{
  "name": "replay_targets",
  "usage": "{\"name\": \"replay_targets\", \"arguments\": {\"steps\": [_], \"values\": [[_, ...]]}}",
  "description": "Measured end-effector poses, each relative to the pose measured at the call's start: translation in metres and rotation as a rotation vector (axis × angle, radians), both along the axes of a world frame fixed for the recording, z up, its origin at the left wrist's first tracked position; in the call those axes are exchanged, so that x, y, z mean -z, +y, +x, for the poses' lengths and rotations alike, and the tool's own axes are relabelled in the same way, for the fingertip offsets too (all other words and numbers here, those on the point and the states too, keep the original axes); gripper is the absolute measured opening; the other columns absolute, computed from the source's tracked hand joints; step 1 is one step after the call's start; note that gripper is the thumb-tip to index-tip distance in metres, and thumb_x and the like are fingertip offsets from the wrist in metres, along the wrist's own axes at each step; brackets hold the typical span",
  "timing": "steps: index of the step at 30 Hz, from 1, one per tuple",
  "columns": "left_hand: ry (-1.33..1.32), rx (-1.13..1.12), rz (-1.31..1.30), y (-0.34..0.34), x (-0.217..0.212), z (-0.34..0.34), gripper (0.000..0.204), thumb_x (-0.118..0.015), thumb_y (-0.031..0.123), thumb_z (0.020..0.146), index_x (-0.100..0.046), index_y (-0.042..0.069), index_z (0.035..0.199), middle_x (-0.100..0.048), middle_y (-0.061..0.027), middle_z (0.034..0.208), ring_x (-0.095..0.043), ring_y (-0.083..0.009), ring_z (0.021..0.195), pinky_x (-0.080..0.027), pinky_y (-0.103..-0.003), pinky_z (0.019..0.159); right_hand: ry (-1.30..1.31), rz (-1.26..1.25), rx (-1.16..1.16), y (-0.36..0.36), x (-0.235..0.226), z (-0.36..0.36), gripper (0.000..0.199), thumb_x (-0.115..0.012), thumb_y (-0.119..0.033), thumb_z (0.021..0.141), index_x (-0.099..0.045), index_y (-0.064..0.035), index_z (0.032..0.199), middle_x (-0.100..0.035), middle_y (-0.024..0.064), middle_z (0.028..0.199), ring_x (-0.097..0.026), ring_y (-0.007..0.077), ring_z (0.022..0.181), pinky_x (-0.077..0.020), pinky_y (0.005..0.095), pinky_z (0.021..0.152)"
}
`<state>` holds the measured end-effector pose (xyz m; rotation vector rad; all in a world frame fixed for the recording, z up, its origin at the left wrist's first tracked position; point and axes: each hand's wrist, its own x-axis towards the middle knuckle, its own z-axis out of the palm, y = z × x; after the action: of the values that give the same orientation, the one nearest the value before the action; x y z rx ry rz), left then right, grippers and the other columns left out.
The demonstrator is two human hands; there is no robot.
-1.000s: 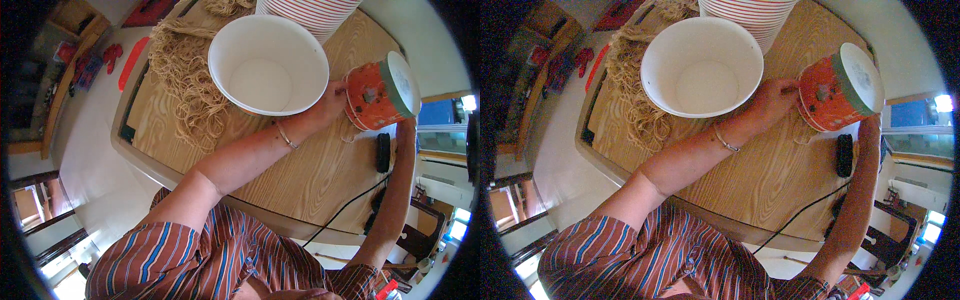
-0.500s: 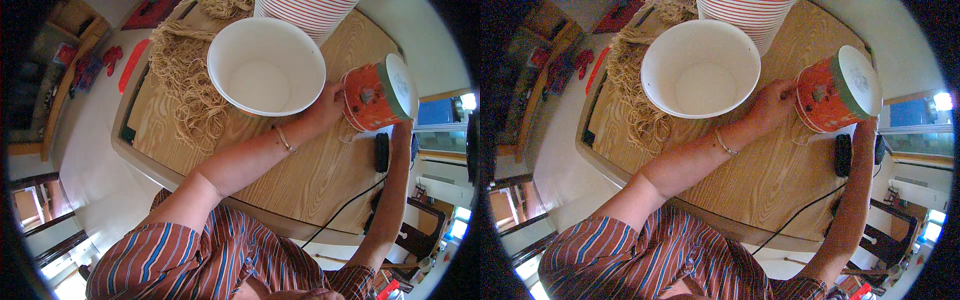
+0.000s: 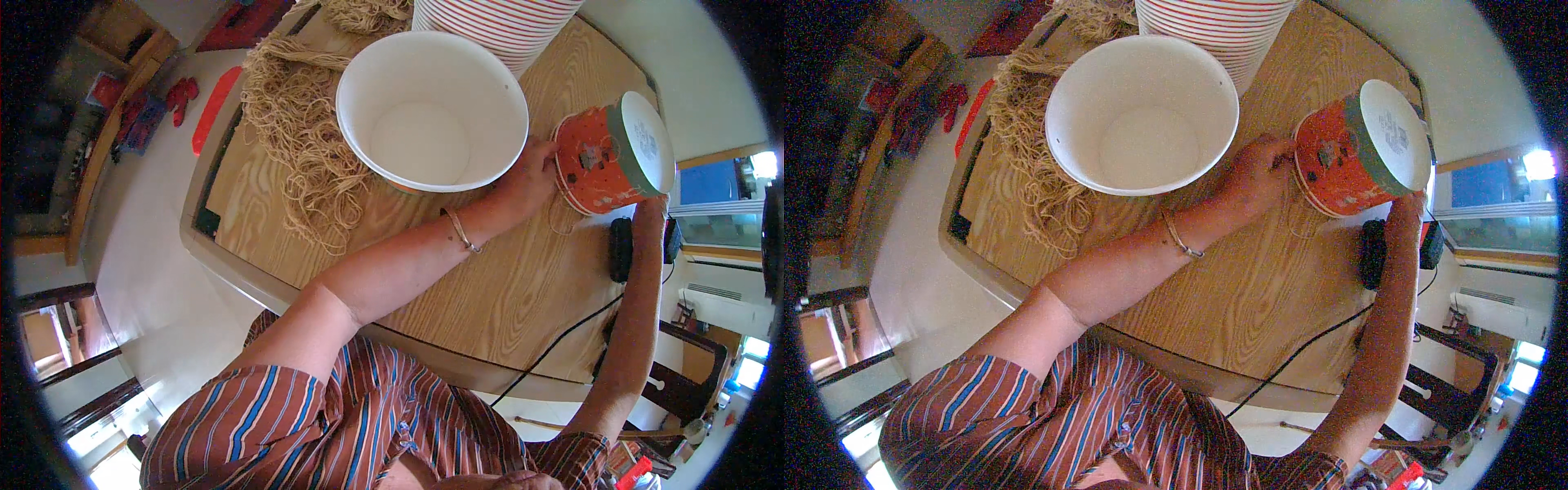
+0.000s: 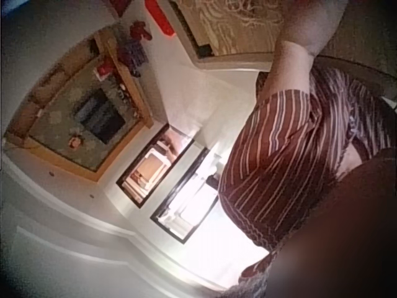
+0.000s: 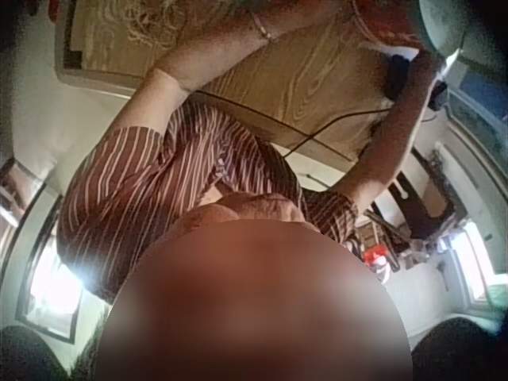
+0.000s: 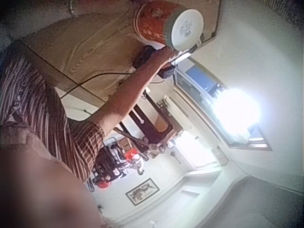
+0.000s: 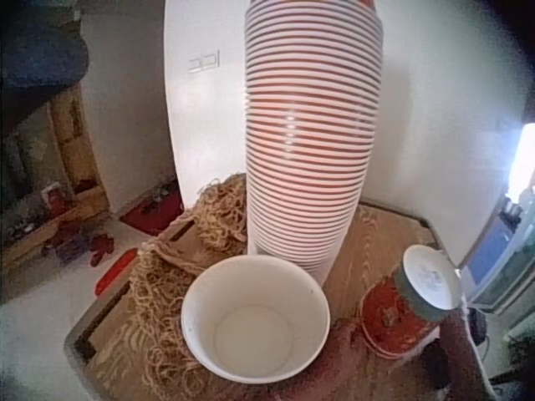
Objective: Preparing and handling thin fiber or string materials alongside stacks of paper cups for a packaging task.
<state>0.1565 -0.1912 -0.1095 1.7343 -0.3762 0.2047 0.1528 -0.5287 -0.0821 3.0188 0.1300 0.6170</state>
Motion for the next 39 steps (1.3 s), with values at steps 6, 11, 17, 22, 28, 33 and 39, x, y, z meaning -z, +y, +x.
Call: {"name": "replay_targets", "arguments": {"steps": [6, 11, 17, 22, 28, 33, 39], "values": [[0.001, 0.016, 0.046, 0.003, 0.001, 0.000, 0.024, -0.056, 0.009, 0.084, -0.065, 0.002, 0.106, -0.062, -0.0193, 0.099, -0.059, -0.0346, 0.097, -0.047, -0.042, 0.086, 0.034, 0.898, 0.038, 0.024, -0.001, 0.006, 0.036, -0.052, -0.022, 0.090, -0.058, 0.0028, 0.115, -0.061, 0.0163, 0.114, -0.058, 0.0269, 0.102, -0.0448, 0.0374, 0.088], [-0.068, 0.001, 0.078, 0.001, 0.001, 0.000, 0.024, -0.056, 0.008, 0.084, -0.065, 0.002, 0.106, -0.061, -0.0192, 0.099, -0.058, -0.0345, 0.098, -0.047, -0.042, 0.086, 0.081, 1.195, -0.009, 0.015, 0.002, 0.005, 0.036, -0.051, -0.021, 0.092, -0.057, 0.0022, 0.119, -0.059, 0.0141, 0.121, -0.057, 0.0247, 0.106, -0.0434, 0.0363, 0.093], [-0.102, -0.001, 0.077, 0.000, 0.001, -0.003, 0.028, -0.052, 0.001, 0.083, -0.061, -0.002, 0.109, -0.056, -0.0218, 0.111, -0.056, -0.0383, 0.102, -0.046, -0.043, 0.091, -0.029, 1.387, 0.072, 0.043, 0.000, 0.006, 0.029, -0.049, -0.008, 0.089, -0.061, 0.0004, 0.113, -0.062, 0.0163, 0.114, -0.059, 0.0301, 0.105, -0.0457, 0.0387, 0.089], [-0.148, 0.012, 0.190, 0.004, -0.006, -0.005, 0.032, -0.052, -0.004, 0.080, -0.058, -0.006, 0.111, -0.054, -0.0248, 0.115, -0.054, -0.0397, 0.106, -0.045, -0.044, 0.094, 0.012, 0.866, -0.030, 0.052, -0.005, 0.000, 0.029, -0.048, -0.005, 0.087, -0.062, -0.0008, 0.112, -0.061, 0.0185, 0.115, -0.057, 0.0322, 0.108, -0.0458, 0.0385, 0.088], [-0.080, 0.051, 0.282, -0.008, -0.014, -0.007, 0.033, -0.055, -0.001, 0.078, -0.058, -0.005, 0.111, -0.054, -0.0250, 0.114, -0.052, -0.0416, 0.107, -0.043, -0.045, 0.096, 0.086, 1.081, -0.002, 0.026, 0.012, 0.017, 0.025, -0.051, -0.009, 0.086, -0.064, -0.0020, 0.107, -0.065, 0.0148, 0.110, -0.059, 0.0276, 0.102, -0.0466, 0.0375, 0.085], [-0.047, 0.047, 0.248, -0.004, -0.013, 0.005, 0.033, -0.056, -0.001, 0.078, -0.058, -0.005, 0.111, -0.055, -0.0243, 0.113, -0.052, -0.0405, 0.107, -0.042, -0.045, 0.096, 0.109, 1.074, 0.122, 0.043, 0.001, 0.031, 0.027, -0.051, -0.011, 0.086, -0.064, -0.0034, 0.109, -0.067, 0.0086, 0.105, -0.060, 0.0192, 0.096, -0.0459, 0.0343, 0.086], [-0.148, 0.060, 0.236, 0.012, -0.011, -0.011, 0.035, -0.054, -0.002, 0.079, -0.058, -0.003, 0.114, -0.055, -0.0229, 0.116, -0.053, -0.0390, 0.107, -0.043, -0.043, 0.096, -0.049, 0.741, 0.134, 0.037, -0.021, 0.015, 0.023, -0.048, -0.008, 0.086, -0.066, -0.0029, 0.099, -0.068, 0.0110, 0.092, -0.062, 0.0197, 0.087, -0.0472, 0.0319, 0.079]]}}
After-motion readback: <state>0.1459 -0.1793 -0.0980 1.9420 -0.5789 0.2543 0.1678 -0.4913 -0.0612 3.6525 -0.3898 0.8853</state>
